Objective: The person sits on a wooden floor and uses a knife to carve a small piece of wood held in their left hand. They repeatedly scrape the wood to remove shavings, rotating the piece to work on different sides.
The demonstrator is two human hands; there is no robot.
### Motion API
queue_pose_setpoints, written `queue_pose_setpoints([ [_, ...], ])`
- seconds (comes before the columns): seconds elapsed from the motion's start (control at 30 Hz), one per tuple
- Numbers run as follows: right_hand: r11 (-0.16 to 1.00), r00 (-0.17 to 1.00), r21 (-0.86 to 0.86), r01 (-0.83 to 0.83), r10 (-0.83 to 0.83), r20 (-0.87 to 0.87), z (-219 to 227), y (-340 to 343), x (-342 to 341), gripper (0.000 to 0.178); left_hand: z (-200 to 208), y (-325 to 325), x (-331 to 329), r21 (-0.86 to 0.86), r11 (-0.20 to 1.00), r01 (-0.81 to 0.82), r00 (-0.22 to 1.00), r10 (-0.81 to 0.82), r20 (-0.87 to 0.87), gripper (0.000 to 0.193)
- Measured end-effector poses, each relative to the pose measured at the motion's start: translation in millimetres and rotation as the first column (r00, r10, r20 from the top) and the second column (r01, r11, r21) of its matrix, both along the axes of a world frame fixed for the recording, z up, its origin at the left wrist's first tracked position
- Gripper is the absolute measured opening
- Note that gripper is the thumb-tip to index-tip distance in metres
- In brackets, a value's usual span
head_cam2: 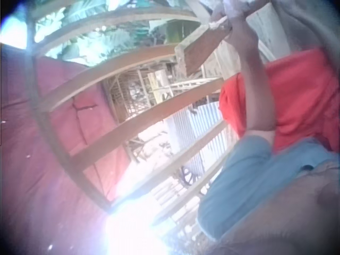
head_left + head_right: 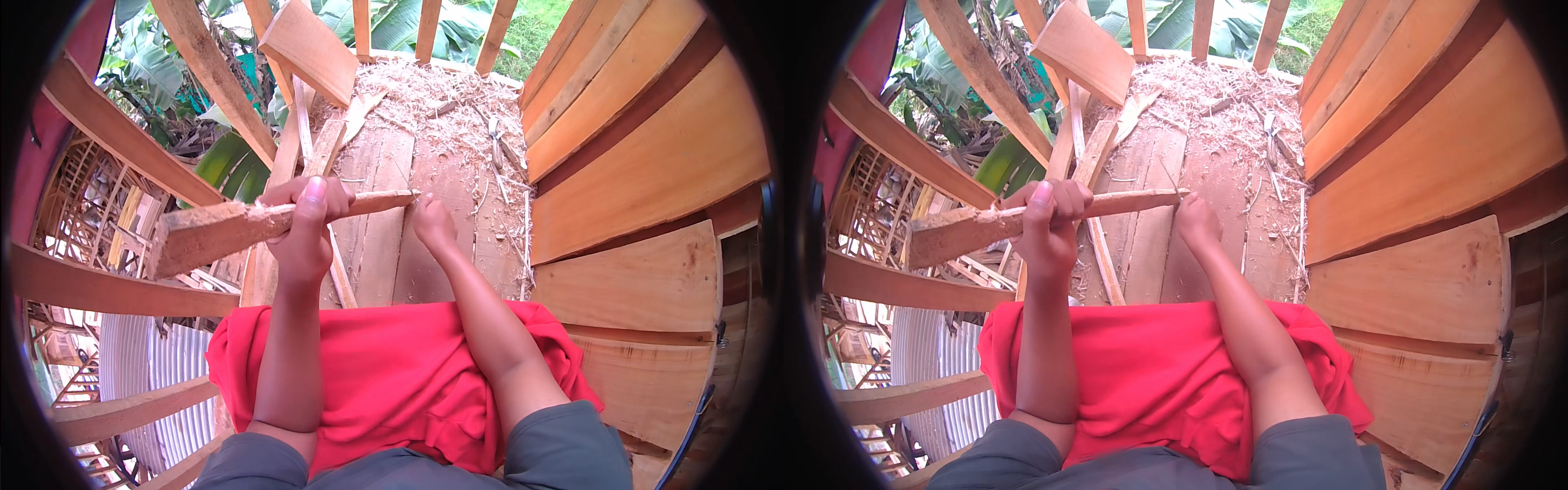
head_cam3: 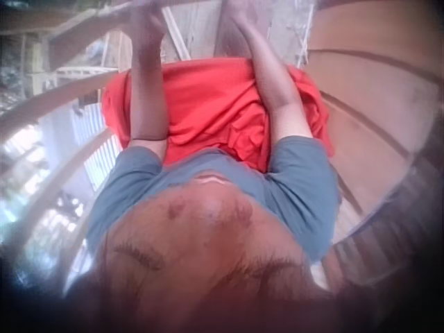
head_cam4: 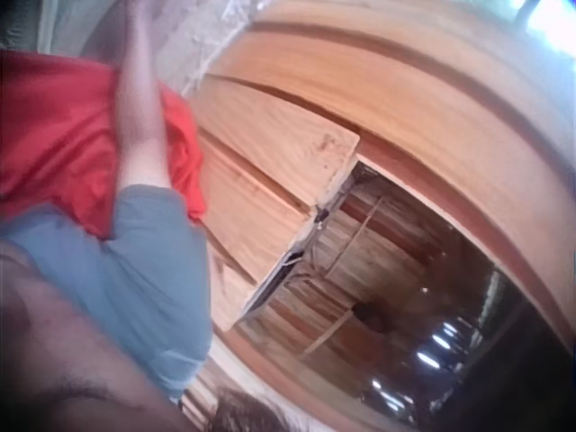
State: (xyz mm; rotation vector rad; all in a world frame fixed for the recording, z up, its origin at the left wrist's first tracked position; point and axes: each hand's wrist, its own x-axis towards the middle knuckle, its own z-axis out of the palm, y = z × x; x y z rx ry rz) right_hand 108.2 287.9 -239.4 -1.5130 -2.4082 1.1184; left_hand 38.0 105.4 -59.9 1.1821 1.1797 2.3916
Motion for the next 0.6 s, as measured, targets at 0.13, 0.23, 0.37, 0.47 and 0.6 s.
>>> queue_pose_setpoints([
  [0.13,0.972,0.969,-0.026,-0.234,0.231,-0.087,29.5,-8.3,-6.0,0.060,-2.1,-6.6,-1.4,-0.045,0.995,-0.084,0.996,0.084,-0.002,0.034],
  [0.23,1.000,0.999,-0.006,0.011,-0.011,-0.038,-23.4,21.7,9.7,0.061,3.4,5.4,3.4,-0.020,1.000,-0.019,0.999,0.018,-0.048,0.034],
  [0.37,0.985,0.985,-0.045,-0.168,0.166,-0.045,31.6,-6.5,-2.9,0.060,-0.8,-8.0,-6.2,-0.013,1.000,0.016,0.999,-0.016,-0.028,0.038],
  [0.47,1.000,0.999,0.023,0.001,0.000,-0.053,-25.0,14.5,6.8,0.060,0.8,-3.4,-5.1,0.008,1.000,0.027,1.000,-0.027,0.007,0.038],
  [0.6,0.978,0.971,0.004,-0.208,0.207,-0.116,14.9,3.3,-7.6,0.059,-3.7,-11.9,-9.5,-0.019,0.996,0.085,0.990,-0.087,-0.114,0.038],
])
